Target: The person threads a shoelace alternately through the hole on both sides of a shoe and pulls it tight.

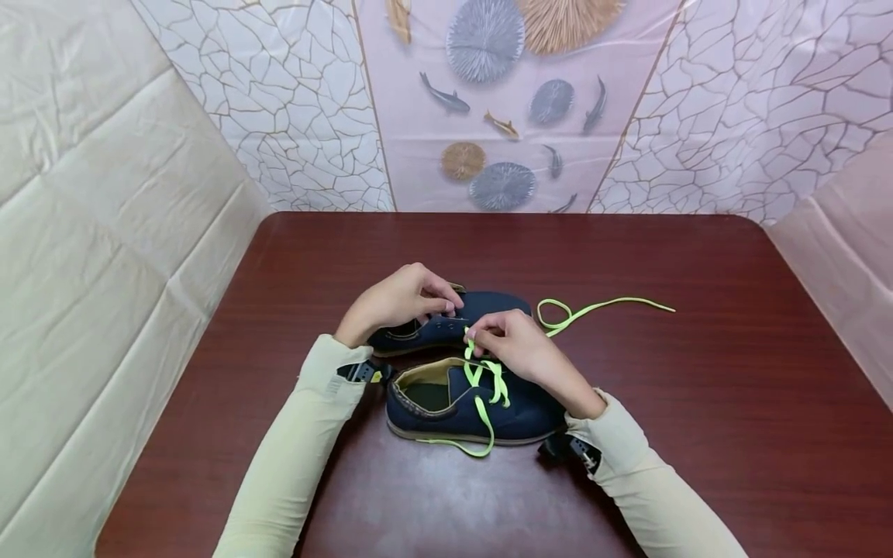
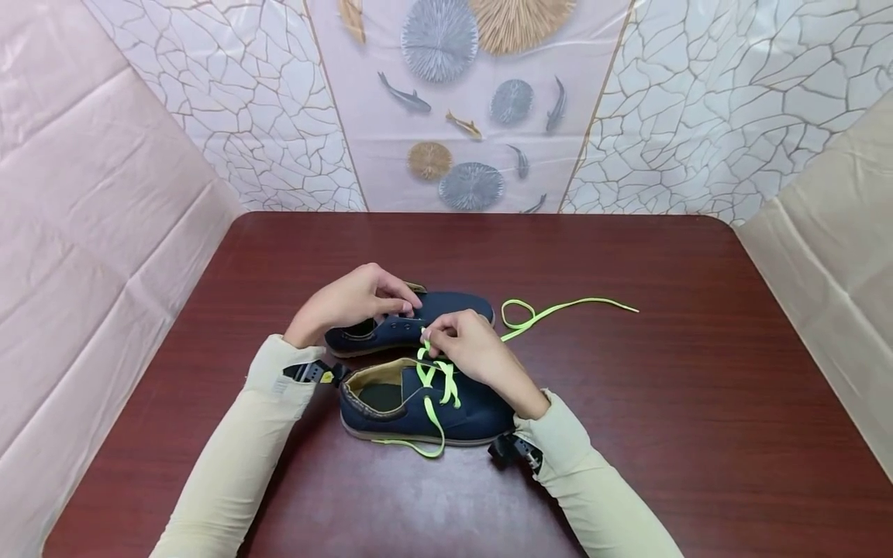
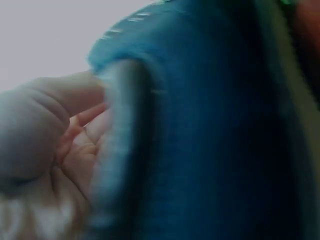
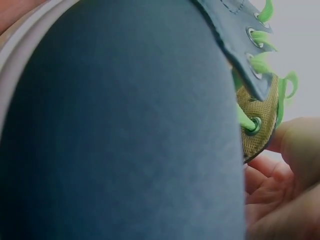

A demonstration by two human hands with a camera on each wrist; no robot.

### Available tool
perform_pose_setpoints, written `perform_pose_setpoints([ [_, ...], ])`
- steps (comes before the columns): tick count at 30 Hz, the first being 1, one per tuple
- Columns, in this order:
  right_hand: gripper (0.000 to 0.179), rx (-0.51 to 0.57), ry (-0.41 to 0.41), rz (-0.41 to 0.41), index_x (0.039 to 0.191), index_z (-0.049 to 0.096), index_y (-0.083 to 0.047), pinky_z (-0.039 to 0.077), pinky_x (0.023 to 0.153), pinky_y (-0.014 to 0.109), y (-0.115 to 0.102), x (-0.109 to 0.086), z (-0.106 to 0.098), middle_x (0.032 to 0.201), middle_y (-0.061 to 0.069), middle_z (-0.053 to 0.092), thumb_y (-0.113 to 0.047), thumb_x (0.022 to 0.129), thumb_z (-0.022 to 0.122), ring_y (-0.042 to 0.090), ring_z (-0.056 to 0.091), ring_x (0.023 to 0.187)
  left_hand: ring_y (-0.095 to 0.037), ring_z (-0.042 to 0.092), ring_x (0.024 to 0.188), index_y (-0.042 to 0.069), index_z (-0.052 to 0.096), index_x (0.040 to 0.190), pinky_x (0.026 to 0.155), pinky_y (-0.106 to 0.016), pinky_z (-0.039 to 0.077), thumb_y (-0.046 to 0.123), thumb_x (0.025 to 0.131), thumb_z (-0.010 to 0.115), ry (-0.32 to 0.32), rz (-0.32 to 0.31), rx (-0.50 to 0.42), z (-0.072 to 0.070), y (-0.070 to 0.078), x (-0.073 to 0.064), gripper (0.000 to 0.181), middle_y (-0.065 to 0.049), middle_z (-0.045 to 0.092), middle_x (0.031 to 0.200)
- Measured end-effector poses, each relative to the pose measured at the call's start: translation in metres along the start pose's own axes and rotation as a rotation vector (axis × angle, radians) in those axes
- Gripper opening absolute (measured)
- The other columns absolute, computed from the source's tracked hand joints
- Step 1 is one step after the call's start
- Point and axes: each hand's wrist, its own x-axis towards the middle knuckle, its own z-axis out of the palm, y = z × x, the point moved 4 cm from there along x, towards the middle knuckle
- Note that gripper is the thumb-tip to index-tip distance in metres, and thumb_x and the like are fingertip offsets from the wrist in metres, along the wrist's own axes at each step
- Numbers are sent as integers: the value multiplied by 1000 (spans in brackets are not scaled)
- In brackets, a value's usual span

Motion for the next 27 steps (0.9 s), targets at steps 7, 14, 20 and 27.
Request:
perform_pose_setpoints([
  [7,23,-17,6,-22,96,79,-8,49,74,28,2,4,4,75,-5,73,-20,107,63,11,64,74,-13,47,55,15,84,112,56,-25,40,21,105,69,-66,50,-31,6,-11,3,18,2,75,89],
  [14,24,-16,17,-20,86,76,-15,40,62,26,-1,3,7,74,-3,72,-23,105,63,13,52,64,-13,57,78,11,84,109,74,-26,46,14,105,68,-86,98,-78,12,-14,4,17,1,79,108],
  [20,16,-44,124,-56,88,72,-14,46,66,31,1,2,1,77,-3,67,-23,101,73,14,58,67,-14,37,58,13,85,105,62,-28,38,14,104,69,-49,76,-79,13,-14,8,16,3,79,100],
  [27,6,-26,167,-105,105,73,-9,46,67,29,4,3,-4,89,2,70,-14,102,72,15,59,70,-13,38,57,13,85,103,63,-28,39,14,103,71,-29,62,-91,13,-13,10,15,2,80,96],
])
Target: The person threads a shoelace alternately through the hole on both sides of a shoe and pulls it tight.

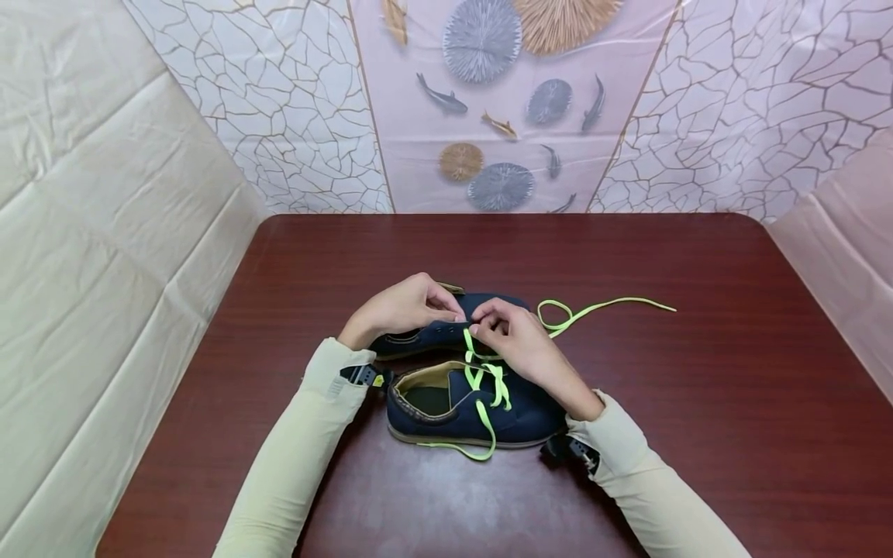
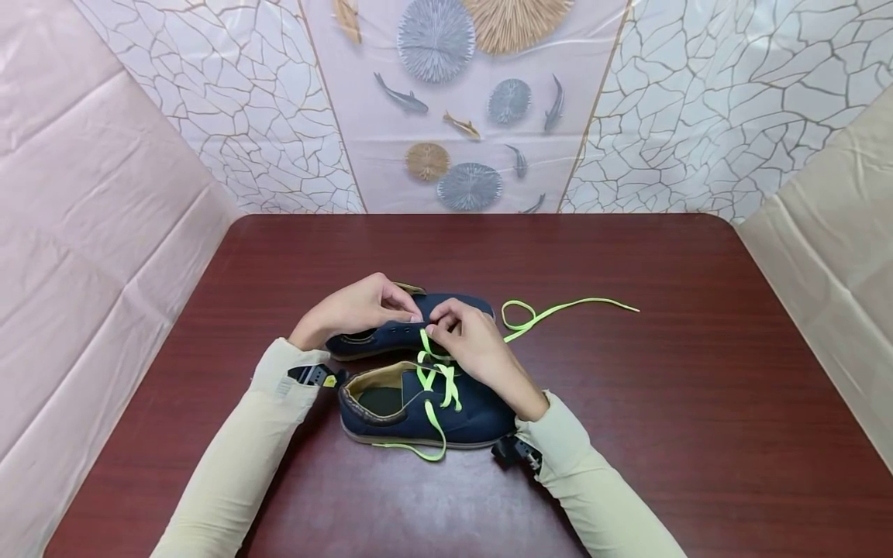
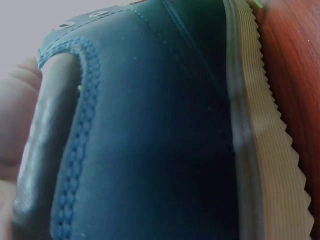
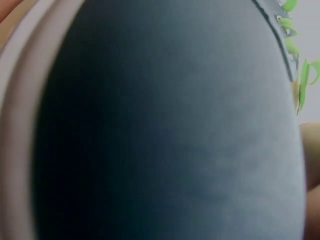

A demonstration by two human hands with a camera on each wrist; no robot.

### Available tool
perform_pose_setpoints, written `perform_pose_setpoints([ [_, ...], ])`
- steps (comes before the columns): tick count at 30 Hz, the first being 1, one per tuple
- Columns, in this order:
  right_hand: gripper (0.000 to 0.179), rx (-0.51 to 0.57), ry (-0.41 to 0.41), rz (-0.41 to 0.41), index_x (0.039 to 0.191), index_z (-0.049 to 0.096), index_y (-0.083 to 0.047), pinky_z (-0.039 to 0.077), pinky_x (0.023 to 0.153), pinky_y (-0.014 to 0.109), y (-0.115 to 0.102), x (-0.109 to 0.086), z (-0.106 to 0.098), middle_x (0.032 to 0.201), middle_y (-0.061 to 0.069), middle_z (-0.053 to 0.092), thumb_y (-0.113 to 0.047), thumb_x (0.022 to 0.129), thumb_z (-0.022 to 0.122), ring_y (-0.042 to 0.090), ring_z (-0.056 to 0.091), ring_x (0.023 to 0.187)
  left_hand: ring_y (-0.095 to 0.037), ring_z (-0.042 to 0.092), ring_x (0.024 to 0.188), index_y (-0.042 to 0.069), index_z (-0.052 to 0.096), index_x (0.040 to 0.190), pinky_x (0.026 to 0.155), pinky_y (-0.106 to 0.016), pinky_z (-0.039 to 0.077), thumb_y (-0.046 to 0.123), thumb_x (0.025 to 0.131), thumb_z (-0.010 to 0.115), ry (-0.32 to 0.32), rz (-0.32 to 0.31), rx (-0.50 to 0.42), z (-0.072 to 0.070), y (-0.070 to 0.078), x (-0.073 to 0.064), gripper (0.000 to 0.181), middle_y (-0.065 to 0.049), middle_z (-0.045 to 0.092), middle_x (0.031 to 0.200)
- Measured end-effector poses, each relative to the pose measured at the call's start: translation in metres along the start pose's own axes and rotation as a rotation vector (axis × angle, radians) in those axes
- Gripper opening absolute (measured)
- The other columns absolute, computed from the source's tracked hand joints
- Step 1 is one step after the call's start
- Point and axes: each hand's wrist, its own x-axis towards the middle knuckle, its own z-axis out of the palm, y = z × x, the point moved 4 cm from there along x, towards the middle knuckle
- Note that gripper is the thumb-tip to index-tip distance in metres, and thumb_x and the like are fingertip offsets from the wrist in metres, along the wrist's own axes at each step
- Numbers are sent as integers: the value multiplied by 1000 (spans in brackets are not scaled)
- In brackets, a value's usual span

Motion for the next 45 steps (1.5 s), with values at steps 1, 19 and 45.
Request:
perform_pose_setpoints([
  [1,7,-4,-3,-7,107,74,-9,46,67,29,0,0,0,88,2,70,-14,102,72,16,58,71,-13,38,56,13,86,103,62,-28,39,14,103,71,3,-4,-1,0,0,0,15,2,80,95],
  [19,11,-34,-130,-56,103,76,-14,44,66,31,2,3,-2,78,0,61,-17,107,65,16,53,68,-25,73,64,13,83,107,52,-35,57,18,104,71,263,-61,-135,-17,0,-9,14,-3,79,86],
  [45,20,61,-162,18,98,76,-12,51,69,36,5,3,-5,77,4,60,-24,108,64,24,59,69,-39,60,52,3,80,108,43,-27,45,17,102,73,766,242,-257,-41,32,-30,16,-4,76,86],
])
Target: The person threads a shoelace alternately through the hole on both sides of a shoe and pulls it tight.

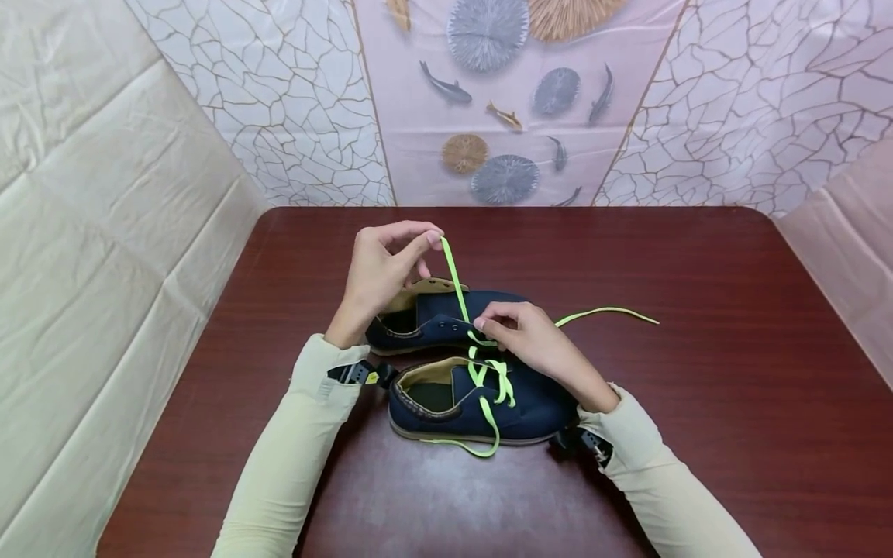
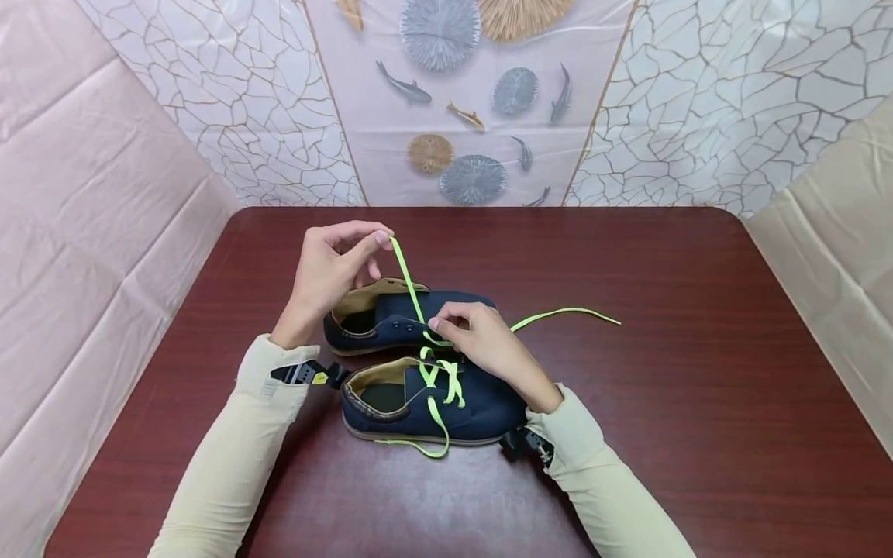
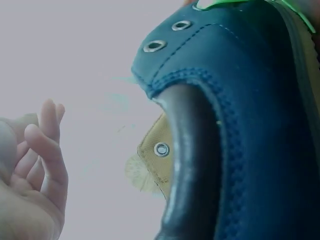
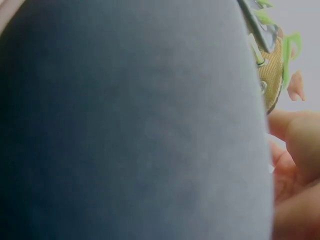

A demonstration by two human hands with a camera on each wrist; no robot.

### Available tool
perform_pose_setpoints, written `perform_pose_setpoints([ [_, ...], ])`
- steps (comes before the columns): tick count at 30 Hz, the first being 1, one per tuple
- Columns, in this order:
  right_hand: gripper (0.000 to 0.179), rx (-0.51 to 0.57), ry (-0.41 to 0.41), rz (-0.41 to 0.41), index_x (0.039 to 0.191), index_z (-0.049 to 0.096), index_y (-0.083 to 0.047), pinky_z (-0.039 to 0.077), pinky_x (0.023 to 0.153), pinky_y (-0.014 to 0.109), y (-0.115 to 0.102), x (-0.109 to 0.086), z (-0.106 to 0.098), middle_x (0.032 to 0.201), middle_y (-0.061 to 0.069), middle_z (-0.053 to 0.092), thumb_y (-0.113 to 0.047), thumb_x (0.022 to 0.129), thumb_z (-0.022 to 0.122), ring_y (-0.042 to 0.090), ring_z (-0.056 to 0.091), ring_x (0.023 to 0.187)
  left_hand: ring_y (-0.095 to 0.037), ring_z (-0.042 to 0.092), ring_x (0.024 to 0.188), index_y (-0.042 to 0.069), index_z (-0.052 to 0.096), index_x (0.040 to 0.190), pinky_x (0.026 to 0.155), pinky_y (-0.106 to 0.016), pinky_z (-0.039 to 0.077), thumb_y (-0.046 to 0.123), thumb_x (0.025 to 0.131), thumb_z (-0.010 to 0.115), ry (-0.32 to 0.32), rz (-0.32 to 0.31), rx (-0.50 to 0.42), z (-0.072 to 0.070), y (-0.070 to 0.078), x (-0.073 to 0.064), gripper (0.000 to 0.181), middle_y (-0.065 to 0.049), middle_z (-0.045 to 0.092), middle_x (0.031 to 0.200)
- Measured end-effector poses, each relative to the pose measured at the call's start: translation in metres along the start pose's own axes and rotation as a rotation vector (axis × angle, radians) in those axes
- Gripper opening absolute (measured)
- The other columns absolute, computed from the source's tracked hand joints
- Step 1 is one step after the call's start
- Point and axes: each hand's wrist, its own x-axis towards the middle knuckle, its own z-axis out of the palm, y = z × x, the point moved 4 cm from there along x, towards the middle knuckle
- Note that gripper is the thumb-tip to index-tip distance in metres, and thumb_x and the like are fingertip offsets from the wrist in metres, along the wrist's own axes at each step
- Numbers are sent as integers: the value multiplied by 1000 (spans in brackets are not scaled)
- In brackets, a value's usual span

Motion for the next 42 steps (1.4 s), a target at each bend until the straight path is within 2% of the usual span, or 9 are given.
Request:
perform_pose_setpoints([
  [5,20,13,-34,28,98,75,-12,52,69,37,0,-1,0,77,4,60,-25,108,63,23,60,70,-24,62,48,-2,79,110,42,-25,45,14,102,72,123,24,-90,-8,4,1,19,-8,76,87],
  [10,19,12,-48,28,97,74,-12,50,68,35,0,-2,-1,75,3,59,-24,108,64,22,59,69,-18,64,49,-6,79,108,42,-24,45,11,101,73,232,51,-190,-18,11,3,19,-11,75,87],
  [18,20,-1,-48,32,97,74,-13,50,68,34,-2,-1,-2,76,3,60,-26,108,64,21,60,69,-15,62,48,-3,81,103,41,-21,44,9,98,77,361,81,-297,-47,25,5,14,-14,76,86],
  [21,20,-6,-46,38,96,74,-14,50,67,34,-1,0,-3,75,3,61,-27,108,64,21,61,70,-16,62,47,-7,79,104,42,-21,44,9,98,77,366,83,-304,-52,27,4,17,-12,76,85],
  [24,19,-6,-40,44,99,75,-13,50,66,33,1,-1,-3,76,4,62,-26,108,64,22,62,70,-17,63,49,-6,79,106,43,-22,45,11,99,77,310,55,-277,-49,26,4,19,-13,77,86],
  [27,17,-14,-11,36,106,76,-11,50,66,32,1,-2,-4,80,5,65,-24,108,64,22,63,71,-20,64,51,-3,80,108,44,-24,47,16,100,76,213,-6,-204,-40,24,3,21,-16,78,89],
  [33,28,-55,145,-46,130,69,-8,50,76,36,-17,-3,-12,109,8,70,-24,108,63,24,64,88,-27,66,61,4,81,110,48,-27,48,21,103,73,-68,-142,-4,-15,22,1,21,-15,78,93],
  [38,40,37,162,-192,146,60,-11,55,99,45,-50,-2,-22,138,6,64,-24,109,63,22,64,120,-21,63,61,7,80,107,48,-25,44,18,104,71,-267,-207,-23,4,27,-5,15,-17,75,90],
  [42,38,59,87,-310,145,62,-13,49,109,48,-71,2,-23,140,2,64,-25,109,63,18,61,131,-20,58,59,8,80,106,45,-26,40,19,103,72,-302,-194,-78,9,36,-11,14,-14,71,78],
])
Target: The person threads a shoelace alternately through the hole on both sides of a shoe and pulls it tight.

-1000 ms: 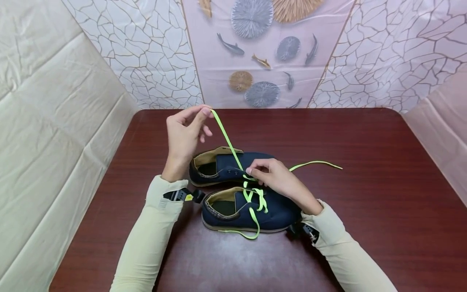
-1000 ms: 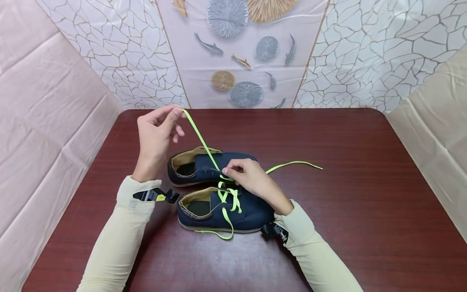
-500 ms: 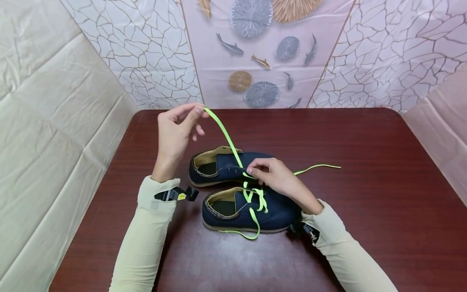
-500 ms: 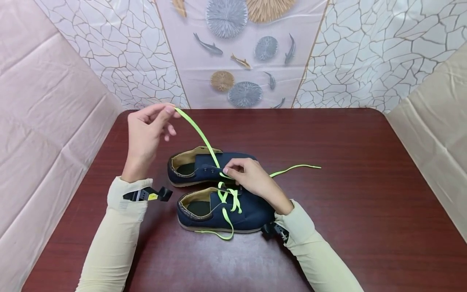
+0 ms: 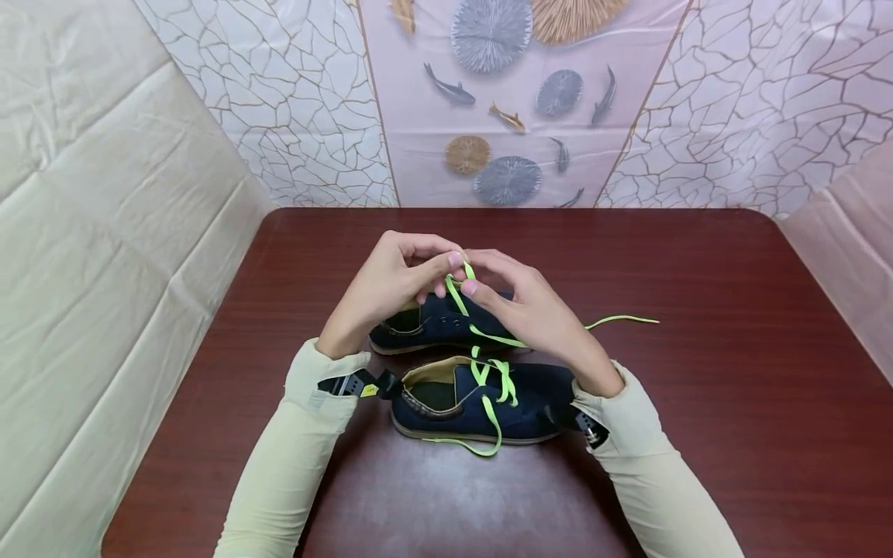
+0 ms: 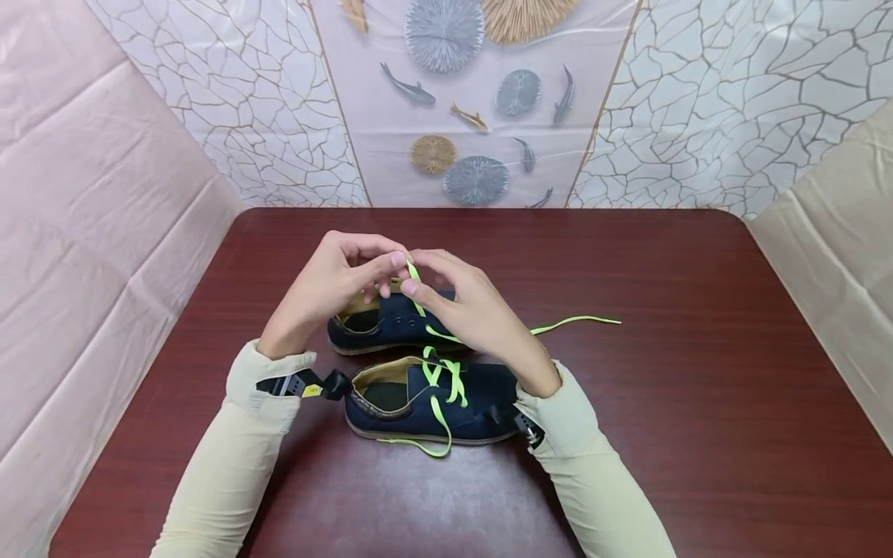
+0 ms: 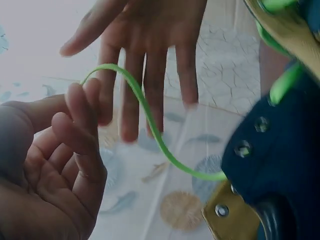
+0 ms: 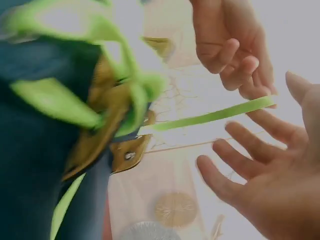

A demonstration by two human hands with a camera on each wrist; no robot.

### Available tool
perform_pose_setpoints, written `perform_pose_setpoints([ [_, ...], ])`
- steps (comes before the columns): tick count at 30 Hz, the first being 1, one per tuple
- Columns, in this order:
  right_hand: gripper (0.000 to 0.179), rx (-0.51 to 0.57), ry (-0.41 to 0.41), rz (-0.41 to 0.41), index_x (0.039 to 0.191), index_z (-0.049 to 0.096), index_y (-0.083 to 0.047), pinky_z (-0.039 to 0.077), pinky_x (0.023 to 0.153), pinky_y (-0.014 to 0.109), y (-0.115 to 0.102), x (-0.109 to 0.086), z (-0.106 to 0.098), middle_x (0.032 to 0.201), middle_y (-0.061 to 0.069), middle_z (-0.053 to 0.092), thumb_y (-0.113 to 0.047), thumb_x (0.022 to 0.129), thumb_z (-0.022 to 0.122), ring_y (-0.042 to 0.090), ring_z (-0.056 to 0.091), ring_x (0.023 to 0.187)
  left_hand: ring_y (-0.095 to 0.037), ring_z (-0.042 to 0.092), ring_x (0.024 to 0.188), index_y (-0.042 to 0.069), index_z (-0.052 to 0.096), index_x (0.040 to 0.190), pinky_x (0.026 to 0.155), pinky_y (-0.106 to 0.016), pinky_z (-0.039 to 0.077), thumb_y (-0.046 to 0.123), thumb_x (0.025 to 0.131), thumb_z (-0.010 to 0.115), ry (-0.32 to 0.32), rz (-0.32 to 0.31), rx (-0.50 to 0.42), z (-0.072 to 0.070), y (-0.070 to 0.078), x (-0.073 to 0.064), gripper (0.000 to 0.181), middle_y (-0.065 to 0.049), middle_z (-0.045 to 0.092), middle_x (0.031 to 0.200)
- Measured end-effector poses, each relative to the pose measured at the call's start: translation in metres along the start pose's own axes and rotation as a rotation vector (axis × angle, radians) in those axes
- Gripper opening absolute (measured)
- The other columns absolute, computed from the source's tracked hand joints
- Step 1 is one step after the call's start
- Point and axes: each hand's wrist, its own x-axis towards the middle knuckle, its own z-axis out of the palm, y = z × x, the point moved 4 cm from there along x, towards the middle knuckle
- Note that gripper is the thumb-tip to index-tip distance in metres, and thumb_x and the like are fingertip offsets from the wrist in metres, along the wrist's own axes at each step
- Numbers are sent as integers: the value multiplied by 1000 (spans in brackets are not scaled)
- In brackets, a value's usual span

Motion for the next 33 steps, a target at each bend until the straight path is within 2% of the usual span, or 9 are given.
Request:
perform_pose_setpoints([
  [6,30,71,-52,16,125,73,-7,52,100,37,-6,3,6,107,3,79,-29,111,57,15,70,112,-20,54,55,4,79,107,47,-26,41,20,103,72,84,29,-64,-2,3,-2,18,-10,73,83],
  [9,31,183,-31,82,114,73,-4,55,90,32,-6,3,9,86,6,76,-27,114,52,20,74,88,-19,56,56,5,79,108,48,-25,43,23,102,74,134,-5,-58,-5,-3,1,20,-11,74,86],
  [12,39,286,6,214,113,71,1,59,72,33,-2,2,10,77,9,72,-30,115,48,24,69,62,-19,56,58,7,80,108,48,-24,42,22,103,72,115,-58,-26,-6,-14,5,17,-19,74,92],
  [15,46,337,33,349,114,70,4,59,58,36,5,1,11,76,9,71,-36,115,47,20,61,49,-22,60,64,9,80,107,48,-24,42,21,104,71,29,-96,49,-3,-21,7,15,-23,74,97],
  [19,44,314,35,399,110,70,4,58,56,35,12,1,12,78,7,70,-35,114,50,16,58,47,-31,65,74,11,81,108,52,-31,49,21,104,71,-84,-62,169,2,-22,9,15,-14,76,92],
  [24,36,272,60,381,105,70,8,56,55,33,20,2,13,76,8,68,-25,112,57,17,56,47,-39,69,83,14,81,114,56,-41,55,24,106,68,-159,-50,275,1,-21,13,18,-15,75,92],
  [27,34,250,81,402,104,70,9,56,55,31,28,3,12,77,7,66,-22,111,58,17,56,49,-35,68,80,16,78,121,59,-38,54,26,106,68,-163,-77,336,-10,-23,13,20,-14,76,98],
  [31,32,189,70,455,104,73,7,54,56,28,44,3,12,82,8,67,-19,111,56,16,57,59,-19,71,90,18,78,123,78,-34,55,23,105,70,-122,-82,435,-27,-30,11,21,-4,77,116],
  [33,30,146,41,472,108,74,6,53,56,27,51,3,12,86,8,68,-16,112,54,16,58,66,-14,71,101,16,77,125,92,-36,54,22,105,70,-132,-69,488,-29,-34,11,22,-1,74,126],
])
